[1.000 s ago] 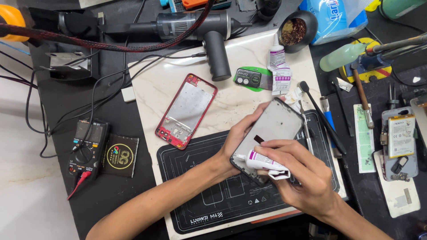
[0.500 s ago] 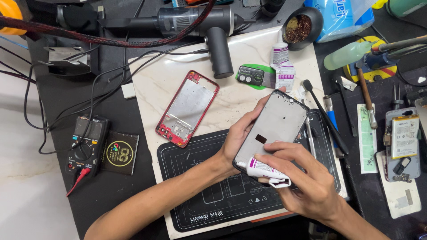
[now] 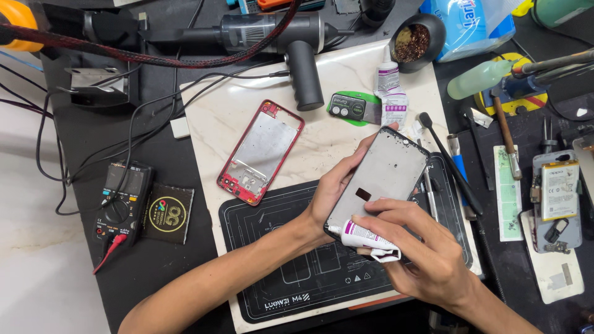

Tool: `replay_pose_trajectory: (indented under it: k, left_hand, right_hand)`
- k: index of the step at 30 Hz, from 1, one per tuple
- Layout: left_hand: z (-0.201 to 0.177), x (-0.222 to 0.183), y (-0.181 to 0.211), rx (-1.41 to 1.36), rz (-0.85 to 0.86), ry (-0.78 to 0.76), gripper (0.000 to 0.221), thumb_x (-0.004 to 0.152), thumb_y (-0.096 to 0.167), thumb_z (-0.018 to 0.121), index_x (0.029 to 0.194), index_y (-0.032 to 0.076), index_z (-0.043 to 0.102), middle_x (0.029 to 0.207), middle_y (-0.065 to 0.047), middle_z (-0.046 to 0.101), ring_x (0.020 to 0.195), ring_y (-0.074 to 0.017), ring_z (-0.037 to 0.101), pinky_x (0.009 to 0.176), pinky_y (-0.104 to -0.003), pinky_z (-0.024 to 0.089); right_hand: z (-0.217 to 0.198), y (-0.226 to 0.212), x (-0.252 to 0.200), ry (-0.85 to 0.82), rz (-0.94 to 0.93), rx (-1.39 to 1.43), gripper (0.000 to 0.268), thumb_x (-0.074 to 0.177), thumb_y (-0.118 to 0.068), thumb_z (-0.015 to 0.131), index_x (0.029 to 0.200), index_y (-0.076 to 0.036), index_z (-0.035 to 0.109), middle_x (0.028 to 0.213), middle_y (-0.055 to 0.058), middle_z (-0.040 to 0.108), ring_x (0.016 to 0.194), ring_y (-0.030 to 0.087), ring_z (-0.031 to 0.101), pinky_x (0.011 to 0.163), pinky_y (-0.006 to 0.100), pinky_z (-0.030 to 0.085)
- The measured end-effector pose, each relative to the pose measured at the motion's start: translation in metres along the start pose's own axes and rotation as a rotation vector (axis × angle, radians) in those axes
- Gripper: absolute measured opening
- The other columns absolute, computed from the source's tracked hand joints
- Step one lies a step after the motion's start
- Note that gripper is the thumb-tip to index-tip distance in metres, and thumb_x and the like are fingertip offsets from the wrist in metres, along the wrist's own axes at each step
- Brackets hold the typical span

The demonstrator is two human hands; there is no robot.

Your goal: The person applies adhesive from a tube to the edges of a mobile phone screen assembly and then scrapes off excess material with a small tool.

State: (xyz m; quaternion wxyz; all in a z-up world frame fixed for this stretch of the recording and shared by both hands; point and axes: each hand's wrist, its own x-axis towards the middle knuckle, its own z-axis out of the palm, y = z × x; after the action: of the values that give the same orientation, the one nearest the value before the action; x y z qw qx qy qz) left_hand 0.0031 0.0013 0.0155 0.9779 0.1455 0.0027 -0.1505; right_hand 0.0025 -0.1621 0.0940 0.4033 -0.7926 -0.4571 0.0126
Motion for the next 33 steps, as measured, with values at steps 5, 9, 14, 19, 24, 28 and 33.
replay_pose_trajectory:
  k: [5,9,14,19,24,28,33]
  left_hand:
    - [0.0002,0.0010,-0.0012,0.006,0.013,0.002,0.055,0.115,0.030,0.030,0.167,0.012,0.027,0.157,-0.011,0.044,0.133,-0.0231,0.054,0.113,-0.040,0.047]
    - [-0.0004,0.0011,-0.0016,-0.005,0.020,-0.022,0.055,0.115,0.031,0.030,0.167,0.013,0.026,0.156,-0.012,0.045,0.130,-0.0249,0.056,0.111,-0.041,0.049]
    - [-0.0020,-0.0010,-0.0031,-0.011,0.009,-0.023,0.056,0.116,0.034,0.030,0.168,0.015,0.024,0.152,-0.017,0.046,0.128,-0.0288,0.058,0.110,-0.041,0.050]
    - [-0.0026,-0.0009,-0.0040,-0.011,0.002,-0.019,0.054,0.115,0.035,0.029,0.166,0.015,0.024,0.150,-0.018,0.047,0.126,-0.0318,0.058,0.108,-0.043,0.050]
    - [-0.0022,-0.0011,-0.0043,-0.022,0.003,0.002,0.055,0.114,0.033,0.030,0.166,0.015,0.026,0.151,-0.015,0.046,0.129,-0.0279,0.057,0.110,-0.042,0.050]
    - [-0.0021,-0.0001,-0.0039,-0.039,-0.001,0.026,0.054,0.115,0.033,0.030,0.166,0.015,0.026,0.152,-0.016,0.047,0.131,-0.0270,0.057,0.112,-0.041,0.049]
    - [-0.0004,0.0001,-0.0031,-0.039,0.005,0.018,0.054,0.115,0.032,0.029,0.167,0.014,0.026,0.152,-0.016,0.047,0.131,-0.0263,0.056,0.112,-0.040,0.049]
  right_hand:
    - [-0.0011,-0.0008,0.0014,0.004,0.004,-0.007,0.047,0.073,-0.005,0.084,0.118,-0.003,0.071,0.105,0.013,0.069,0.105,0.028,0.074,0.083,0.036,0.062]
    - [-0.0030,0.0003,0.0028,-0.010,-0.012,0.009,0.048,0.073,-0.005,0.083,0.119,-0.002,0.071,0.106,0.014,0.069,0.105,0.029,0.073,0.084,0.037,0.062]
    - [-0.0015,0.0010,0.0016,0.004,-0.007,0.014,0.048,0.073,-0.004,0.083,0.120,-0.003,0.070,0.108,0.015,0.069,0.107,0.029,0.073,0.087,0.037,0.063]
    - [-0.0009,0.0023,0.0003,0.006,0.000,0.022,0.048,0.073,-0.004,0.083,0.119,-0.003,0.070,0.108,0.014,0.069,0.107,0.028,0.073,0.086,0.036,0.063]
    - [0.0000,0.0019,-0.0010,0.015,-0.002,0.005,0.047,0.073,-0.004,0.083,0.119,-0.003,0.070,0.109,0.015,0.069,0.106,0.028,0.073,0.087,0.037,0.063]
    - [0.0005,0.0034,-0.0005,0.005,0.012,0.023,0.047,0.074,-0.004,0.083,0.119,-0.004,0.071,0.106,0.013,0.070,0.107,0.029,0.073,0.085,0.035,0.064]
    - [0.0000,0.0040,-0.0007,0.007,0.002,0.016,0.047,0.073,-0.004,0.083,0.119,-0.003,0.071,0.106,0.013,0.070,0.107,0.028,0.073,0.087,0.037,0.063]
